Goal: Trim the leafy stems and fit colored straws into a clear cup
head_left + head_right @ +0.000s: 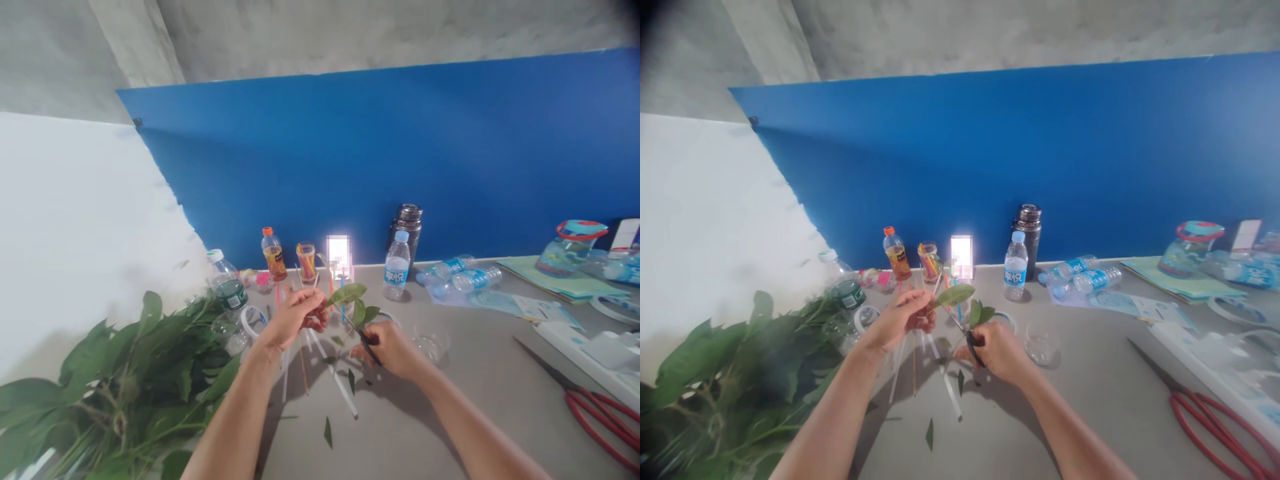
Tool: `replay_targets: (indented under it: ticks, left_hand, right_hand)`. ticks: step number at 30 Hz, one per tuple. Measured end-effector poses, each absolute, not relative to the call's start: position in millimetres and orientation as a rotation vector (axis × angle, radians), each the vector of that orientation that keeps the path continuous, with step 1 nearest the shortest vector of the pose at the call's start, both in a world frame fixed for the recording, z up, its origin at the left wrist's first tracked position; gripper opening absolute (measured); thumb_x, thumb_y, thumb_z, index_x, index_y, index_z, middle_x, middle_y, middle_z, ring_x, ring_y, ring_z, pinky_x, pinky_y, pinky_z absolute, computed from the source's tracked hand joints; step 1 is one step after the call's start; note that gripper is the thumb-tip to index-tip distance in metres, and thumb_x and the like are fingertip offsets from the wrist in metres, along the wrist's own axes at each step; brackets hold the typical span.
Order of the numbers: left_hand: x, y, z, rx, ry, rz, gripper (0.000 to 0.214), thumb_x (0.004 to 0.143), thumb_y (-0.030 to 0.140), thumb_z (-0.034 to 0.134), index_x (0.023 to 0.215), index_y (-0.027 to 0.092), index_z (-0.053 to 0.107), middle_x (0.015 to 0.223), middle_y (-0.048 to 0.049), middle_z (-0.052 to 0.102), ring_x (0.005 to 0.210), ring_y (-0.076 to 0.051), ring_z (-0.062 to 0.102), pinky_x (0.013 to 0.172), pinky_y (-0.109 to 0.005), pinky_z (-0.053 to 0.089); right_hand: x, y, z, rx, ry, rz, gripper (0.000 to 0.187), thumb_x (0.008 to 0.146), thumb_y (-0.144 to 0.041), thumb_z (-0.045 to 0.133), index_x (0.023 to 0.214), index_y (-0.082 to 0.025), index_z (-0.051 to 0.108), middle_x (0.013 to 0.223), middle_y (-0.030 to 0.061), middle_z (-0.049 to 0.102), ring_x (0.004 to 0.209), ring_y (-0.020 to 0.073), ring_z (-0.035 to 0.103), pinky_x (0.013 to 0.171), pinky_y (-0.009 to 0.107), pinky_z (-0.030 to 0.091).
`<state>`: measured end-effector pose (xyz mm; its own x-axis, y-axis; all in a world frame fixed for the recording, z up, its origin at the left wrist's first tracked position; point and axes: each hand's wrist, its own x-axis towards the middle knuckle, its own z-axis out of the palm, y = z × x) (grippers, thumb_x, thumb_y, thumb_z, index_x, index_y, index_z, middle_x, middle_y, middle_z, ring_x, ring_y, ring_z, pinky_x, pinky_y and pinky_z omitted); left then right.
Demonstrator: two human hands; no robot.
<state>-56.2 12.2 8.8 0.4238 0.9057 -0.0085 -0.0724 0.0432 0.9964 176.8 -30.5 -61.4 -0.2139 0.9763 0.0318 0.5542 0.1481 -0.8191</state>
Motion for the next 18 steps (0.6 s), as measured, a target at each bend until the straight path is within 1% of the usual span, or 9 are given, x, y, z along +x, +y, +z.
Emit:
replay_targets:
  ticks: [2, 6, 9, 11, 14, 18]
  left_hand:
    - [-56, 15, 4, 1.251, 0.831, 0.849, 0.042, 0.079, 0.053, 0.079, 0.077, 0.013, 0.067, 0.065, -0.0044, 0.065, 0.053, -0.013, 0.061, 0.051, -0.025, 0.049]
    - [-53, 16, -4, 1.153, 0.705, 0.742, 0.033, 0.078, 0.041, 0.081, 0.071, 0.013, 0.066, 0.057, -0.0017, 0.059, 0.046, -0.012, 0.056, 0.045, -0.024, 0.045]
    - [-49, 15, -7, 1.063, 0.592, 0.715, 0.026, 0.076, 0.033, 0.083, 0.074, 0.013, 0.066, 0.060, 0.0000, 0.057, 0.048, -0.011, 0.055, 0.045, -0.023, 0.045]
    - [-46, 14, -8, 1.003, 0.551, 0.696, 0.026, 0.078, 0.035, 0.082, 0.078, 0.013, 0.067, 0.063, -0.0005, 0.057, 0.050, -0.011, 0.054, 0.043, -0.023, 0.043]
    - [-45, 12, -7, 0.951, 0.509, 0.676, 0.028, 0.080, 0.037, 0.082, 0.082, 0.012, 0.068, 0.065, -0.0012, 0.056, 0.053, -0.011, 0.053, 0.041, -0.021, 0.039]
    - [-46, 12, -5, 0.924, 0.467, 0.690, 0.026, 0.078, 0.033, 0.082, 0.080, 0.011, 0.067, 0.065, -0.0003, 0.051, 0.053, -0.010, 0.049, 0.040, -0.019, 0.033]
  right_hand:
    - [176, -31, -59, -1.496, -1.869, 0.881, 0.047, 0.078, -0.054, 0.073, 0.052, -0.019, 0.057, 0.050, -0.0015, 0.051, 0.052, 0.0115, 0.042, 0.050, 0.025, 0.026]
    - [175, -32, -53, -1.560, -1.898, 0.710, 0.046, 0.079, -0.054, 0.072, 0.054, -0.020, 0.053, 0.054, -0.0026, 0.047, 0.056, 0.0119, 0.037, 0.053, 0.027, 0.024]
    - [174, -33, -51, -1.570, -1.895, 0.626, 0.047, 0.079, -0.054, 0.073, 0.055, -0.020, 0.049, 0.057, -0.0037, 0.042, 0.059, 0.0123, 0.033, 0.055, 0.027, 0.024]
    - [174, -33, -51, -1.571, -1.900, 0.593, 0.048, 0.079, -0.053, 0.072, 0.055, -0.020, 0.048, 0.057, -0.0040, 0.040, 0.060, 0.0126, 0.031, 0.055, 0.027, 0.024]
    - [173, -33, -50, -1.576, -1.916, 0.543, 0.047, 0.080, -0.052, 0.073, 0.055, -0.020, 0.048, 0.058, -0.0038, 0.043, 0.060, 0.0127, 0.031, 0.056, 0.027, 0.024]
    - [173, -34, -47, -1.601, -1.930, 0.488, 0.046, 0.081, -0.051, 0.074, 0.056, -0.021, 0.051, 0.058, -0.0022, 0.049, 0.059, 0.0131, 0.033, 0.057, 0.027, 0.025]
